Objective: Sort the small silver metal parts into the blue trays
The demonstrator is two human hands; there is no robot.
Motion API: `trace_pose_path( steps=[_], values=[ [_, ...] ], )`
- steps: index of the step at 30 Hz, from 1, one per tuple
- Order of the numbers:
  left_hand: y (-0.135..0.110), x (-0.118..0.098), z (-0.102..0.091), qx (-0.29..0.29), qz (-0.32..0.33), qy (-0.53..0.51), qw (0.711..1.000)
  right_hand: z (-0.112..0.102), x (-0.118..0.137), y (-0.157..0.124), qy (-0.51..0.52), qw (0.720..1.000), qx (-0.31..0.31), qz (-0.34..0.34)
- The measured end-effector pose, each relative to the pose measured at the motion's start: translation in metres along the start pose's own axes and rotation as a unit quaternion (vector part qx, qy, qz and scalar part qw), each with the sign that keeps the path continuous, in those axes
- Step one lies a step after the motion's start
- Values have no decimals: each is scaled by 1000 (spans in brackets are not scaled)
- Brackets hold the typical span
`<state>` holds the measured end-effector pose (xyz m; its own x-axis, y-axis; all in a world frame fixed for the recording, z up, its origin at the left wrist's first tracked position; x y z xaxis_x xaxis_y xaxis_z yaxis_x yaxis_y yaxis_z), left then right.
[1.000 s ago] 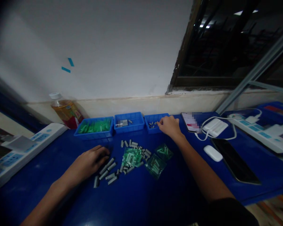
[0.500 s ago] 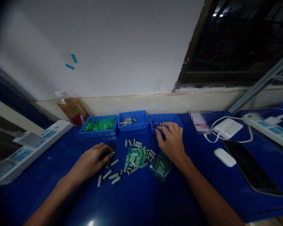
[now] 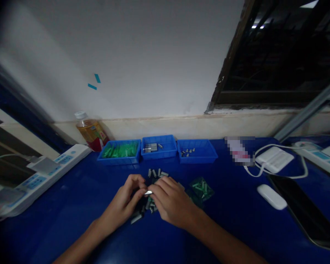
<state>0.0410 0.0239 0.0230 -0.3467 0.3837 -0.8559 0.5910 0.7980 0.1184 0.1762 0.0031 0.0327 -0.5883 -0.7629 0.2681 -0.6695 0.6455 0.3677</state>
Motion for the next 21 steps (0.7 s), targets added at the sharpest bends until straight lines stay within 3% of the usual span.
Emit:
trace_pose_path(
  steps=[5, 8, 12, 21],
  values=[
    [-2, -5, -4, 19, -4, 32, 999, -2, -4, 0, -5, 999, -24, 40],
    [-3, -10, -6, 27, 26, 85, 996, -6, -4, 0, 13, 997, -46, 61],
    [-4, -11, -9, 21, 55, 124, 991, -7, -2, 0, 26, 997, -45, 60],
    [-3, -10, -8, 33, 47, 149, 987, -1, -1, -2, 16, 998, -33, 49]
  ],
)
Point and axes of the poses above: each hand's wrist, its own y-axis towards the middle knuckle, its own z-axis out of the palm, x = y × z, the point moved 5 cm from there along y, towards the middle knuckle, and after that the axes turned 10 degrees about x, right-handed, at the moved point
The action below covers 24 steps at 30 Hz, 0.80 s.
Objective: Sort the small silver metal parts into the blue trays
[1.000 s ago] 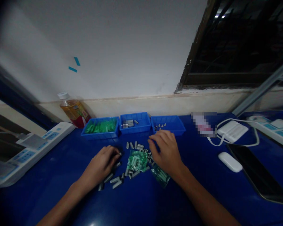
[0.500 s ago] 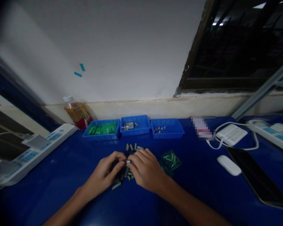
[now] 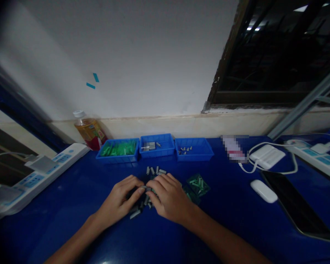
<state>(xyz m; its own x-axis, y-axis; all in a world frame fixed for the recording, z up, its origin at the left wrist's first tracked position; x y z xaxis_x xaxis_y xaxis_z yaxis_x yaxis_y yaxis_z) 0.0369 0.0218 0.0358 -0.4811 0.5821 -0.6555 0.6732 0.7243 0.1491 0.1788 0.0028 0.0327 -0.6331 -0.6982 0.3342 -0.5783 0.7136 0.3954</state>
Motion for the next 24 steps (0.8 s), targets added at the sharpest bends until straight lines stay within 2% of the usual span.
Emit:
trace_pose_path(
  steps=[6, 10, 14, 18, 24],
  values=[
    [-4, 2, -4, -39, 26, -18, 999, 1, -5, 0, 7, 1000, -14, 22],
    [-3, -1, -4, -23, 44, -12, 999, 1, -4, 1, 24, 1000, -6, 12],
    [-2, 1, -4, -25, 18, -7, 999, 2, -3, 0, 41, 999, -9, 16],
    [-1, 2, -1, -11, 10, -1, 1000, 0, 0, -1, 16, 1000, -23, 3],
    [-1, 3, 2, 0, 10, -4, 1000, 2, 0, -1, 3, 1000, 5, 13]
  ],
)
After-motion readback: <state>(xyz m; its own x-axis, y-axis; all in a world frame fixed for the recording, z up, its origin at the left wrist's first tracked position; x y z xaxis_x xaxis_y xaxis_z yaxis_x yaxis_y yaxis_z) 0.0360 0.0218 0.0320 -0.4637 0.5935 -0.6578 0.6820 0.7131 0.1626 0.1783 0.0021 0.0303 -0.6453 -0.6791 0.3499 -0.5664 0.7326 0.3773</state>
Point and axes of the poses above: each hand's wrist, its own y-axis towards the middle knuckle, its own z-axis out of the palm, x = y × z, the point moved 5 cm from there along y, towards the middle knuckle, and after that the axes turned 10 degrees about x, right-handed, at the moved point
